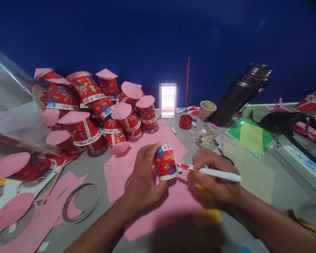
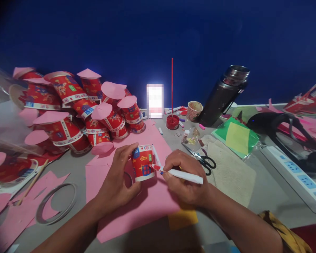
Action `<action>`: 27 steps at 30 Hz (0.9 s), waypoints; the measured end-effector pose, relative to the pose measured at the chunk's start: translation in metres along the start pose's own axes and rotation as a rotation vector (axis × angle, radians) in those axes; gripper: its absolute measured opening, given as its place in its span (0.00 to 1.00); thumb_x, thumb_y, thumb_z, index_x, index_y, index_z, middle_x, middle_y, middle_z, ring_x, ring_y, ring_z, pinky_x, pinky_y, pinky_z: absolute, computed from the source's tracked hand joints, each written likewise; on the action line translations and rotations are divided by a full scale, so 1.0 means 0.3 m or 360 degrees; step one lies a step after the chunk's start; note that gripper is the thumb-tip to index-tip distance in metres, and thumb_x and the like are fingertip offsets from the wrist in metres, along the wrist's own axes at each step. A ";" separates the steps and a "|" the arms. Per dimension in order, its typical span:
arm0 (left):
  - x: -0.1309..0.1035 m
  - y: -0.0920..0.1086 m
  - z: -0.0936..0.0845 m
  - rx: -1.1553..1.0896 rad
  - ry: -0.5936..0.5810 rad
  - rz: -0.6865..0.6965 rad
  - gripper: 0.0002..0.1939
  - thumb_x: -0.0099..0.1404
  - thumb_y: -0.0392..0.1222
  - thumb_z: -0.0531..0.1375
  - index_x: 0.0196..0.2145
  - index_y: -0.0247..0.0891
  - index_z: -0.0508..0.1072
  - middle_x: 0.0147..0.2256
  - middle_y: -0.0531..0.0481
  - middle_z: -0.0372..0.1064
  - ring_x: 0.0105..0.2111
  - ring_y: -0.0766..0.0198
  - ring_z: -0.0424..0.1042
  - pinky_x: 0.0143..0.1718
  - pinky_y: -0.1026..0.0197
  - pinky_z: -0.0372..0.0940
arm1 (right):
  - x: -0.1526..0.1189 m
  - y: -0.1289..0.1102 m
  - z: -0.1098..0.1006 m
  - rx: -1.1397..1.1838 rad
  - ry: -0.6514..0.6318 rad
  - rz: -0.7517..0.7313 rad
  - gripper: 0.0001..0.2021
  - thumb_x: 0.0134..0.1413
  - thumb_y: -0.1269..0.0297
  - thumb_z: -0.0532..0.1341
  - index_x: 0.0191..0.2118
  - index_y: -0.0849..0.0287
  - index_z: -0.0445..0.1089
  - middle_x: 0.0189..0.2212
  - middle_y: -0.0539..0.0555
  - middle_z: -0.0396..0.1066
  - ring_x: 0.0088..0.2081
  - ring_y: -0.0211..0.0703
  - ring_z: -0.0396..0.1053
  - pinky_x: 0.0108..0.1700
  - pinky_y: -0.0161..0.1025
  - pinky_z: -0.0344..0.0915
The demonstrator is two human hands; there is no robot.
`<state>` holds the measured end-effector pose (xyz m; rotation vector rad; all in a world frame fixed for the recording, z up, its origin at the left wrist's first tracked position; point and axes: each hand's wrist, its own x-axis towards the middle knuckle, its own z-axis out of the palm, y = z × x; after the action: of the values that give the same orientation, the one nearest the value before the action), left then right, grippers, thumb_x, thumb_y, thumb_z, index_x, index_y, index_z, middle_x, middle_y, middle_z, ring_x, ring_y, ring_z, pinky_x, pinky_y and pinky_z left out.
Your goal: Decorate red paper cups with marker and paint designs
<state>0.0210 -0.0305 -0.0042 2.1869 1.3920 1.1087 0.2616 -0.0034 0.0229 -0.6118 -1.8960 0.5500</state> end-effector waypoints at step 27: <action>0.001 -0.012 -0.003 -0.0016 0.0013 -0.0006 0.47 0.58 0.32 0.62 0.72 0.48 0.54 0.64 0.39 0.61 0.64 0.44 0.66 0.65 0.37 0.69 | 0.012 -0.009 -0.006 0.0091 -0.0150 0.0106 0.05 0.62 0.72 0.63 0.37 0.54 0.71 0.28 0.50 0.75 0.27 0.41 0.72 0.30 0.38 0.66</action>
<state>0.0183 -0.0286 -0.0056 2.1748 1.3903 1.1220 0.2617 -0.0031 0.0278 -0.6227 -1.9463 0.6843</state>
